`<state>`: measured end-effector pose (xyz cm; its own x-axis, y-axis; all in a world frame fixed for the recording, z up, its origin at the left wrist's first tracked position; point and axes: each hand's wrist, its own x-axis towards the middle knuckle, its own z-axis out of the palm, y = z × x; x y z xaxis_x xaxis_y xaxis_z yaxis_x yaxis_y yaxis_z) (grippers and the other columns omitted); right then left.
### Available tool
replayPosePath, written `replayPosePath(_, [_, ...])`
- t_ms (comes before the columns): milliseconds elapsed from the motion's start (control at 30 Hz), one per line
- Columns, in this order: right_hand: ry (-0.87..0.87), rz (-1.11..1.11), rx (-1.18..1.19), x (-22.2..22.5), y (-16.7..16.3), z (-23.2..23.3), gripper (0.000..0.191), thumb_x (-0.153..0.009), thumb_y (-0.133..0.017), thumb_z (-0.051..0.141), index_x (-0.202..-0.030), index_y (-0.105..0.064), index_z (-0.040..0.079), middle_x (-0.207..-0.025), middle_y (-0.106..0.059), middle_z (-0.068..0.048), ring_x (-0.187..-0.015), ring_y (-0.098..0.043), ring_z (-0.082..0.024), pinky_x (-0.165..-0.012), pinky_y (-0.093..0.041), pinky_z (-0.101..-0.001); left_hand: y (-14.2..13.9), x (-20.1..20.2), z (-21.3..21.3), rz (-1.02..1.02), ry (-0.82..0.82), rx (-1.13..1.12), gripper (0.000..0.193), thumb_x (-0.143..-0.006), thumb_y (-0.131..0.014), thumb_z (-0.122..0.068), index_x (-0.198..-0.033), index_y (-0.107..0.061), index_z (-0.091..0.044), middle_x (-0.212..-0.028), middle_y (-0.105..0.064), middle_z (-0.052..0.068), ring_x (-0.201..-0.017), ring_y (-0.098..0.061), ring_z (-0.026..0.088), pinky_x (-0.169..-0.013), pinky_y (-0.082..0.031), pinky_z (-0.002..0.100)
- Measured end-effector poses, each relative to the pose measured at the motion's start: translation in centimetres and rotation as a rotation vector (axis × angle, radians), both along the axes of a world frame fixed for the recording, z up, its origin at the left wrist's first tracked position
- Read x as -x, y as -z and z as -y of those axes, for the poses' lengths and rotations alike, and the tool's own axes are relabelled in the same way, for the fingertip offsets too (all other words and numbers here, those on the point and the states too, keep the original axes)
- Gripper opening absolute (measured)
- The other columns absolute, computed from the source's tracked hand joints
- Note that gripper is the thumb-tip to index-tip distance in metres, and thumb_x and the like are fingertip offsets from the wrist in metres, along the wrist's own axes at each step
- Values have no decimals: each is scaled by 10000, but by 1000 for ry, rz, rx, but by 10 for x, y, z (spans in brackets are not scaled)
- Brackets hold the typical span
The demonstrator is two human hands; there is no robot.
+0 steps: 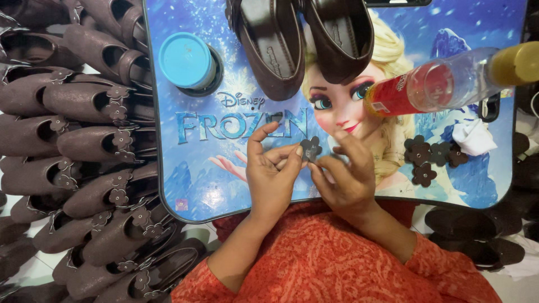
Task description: The person attaches small flower-shaped decorations to the straps of brown shoes, then wipes the shoes with a cloth. The person handles the shoes and decorations by hand, placing the flowers on the strap and cleaning the shoe surface.
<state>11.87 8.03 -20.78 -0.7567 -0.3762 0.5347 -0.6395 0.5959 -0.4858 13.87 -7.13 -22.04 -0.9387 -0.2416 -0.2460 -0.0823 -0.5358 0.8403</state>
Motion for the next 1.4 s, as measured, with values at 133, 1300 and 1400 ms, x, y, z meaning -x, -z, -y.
replayPosePath(133, [-24, 365, 243, 1, -1, -7, 347, -800, -879, 76, -1026, -620, 24, -1576, -382, -174, -1408, -501, -315, -1035, -549, -401, 0, -2, 1, -12, 1, -12, 552, -984, -632, 41, -1449, -342, -25, -1016, -743, 184, -892, -734, 162, -812, -624, 286])
replayPosePath(1300, [-165, 227, 130, -11, -17, -22, 474, -896, -574, -158, -1281, -691, 94, -1604, -341, -186, -1366, -568, -330, -1087, -554, -402, -15, -20, 12, -289, 142, 506, 214, -941, -761, -39, -1155, -749, -45, -1216, -738, 102, -1072, -712, 175, -924, -589, 299])
replayPosePath(1400, [-177, 231, 155, -10, -14, -23, 426, -916, -612, -144, -1262, -696, 89, -1616, -320, -176, -1349, -575, -308, -1070, -546, -385, -19, -16, 13, -343, 144, 599, 231, -914, -789, -46, -1141, -751, -62, -1188, -742, 85, -1138, -697, 210, -1004, -553, 337])
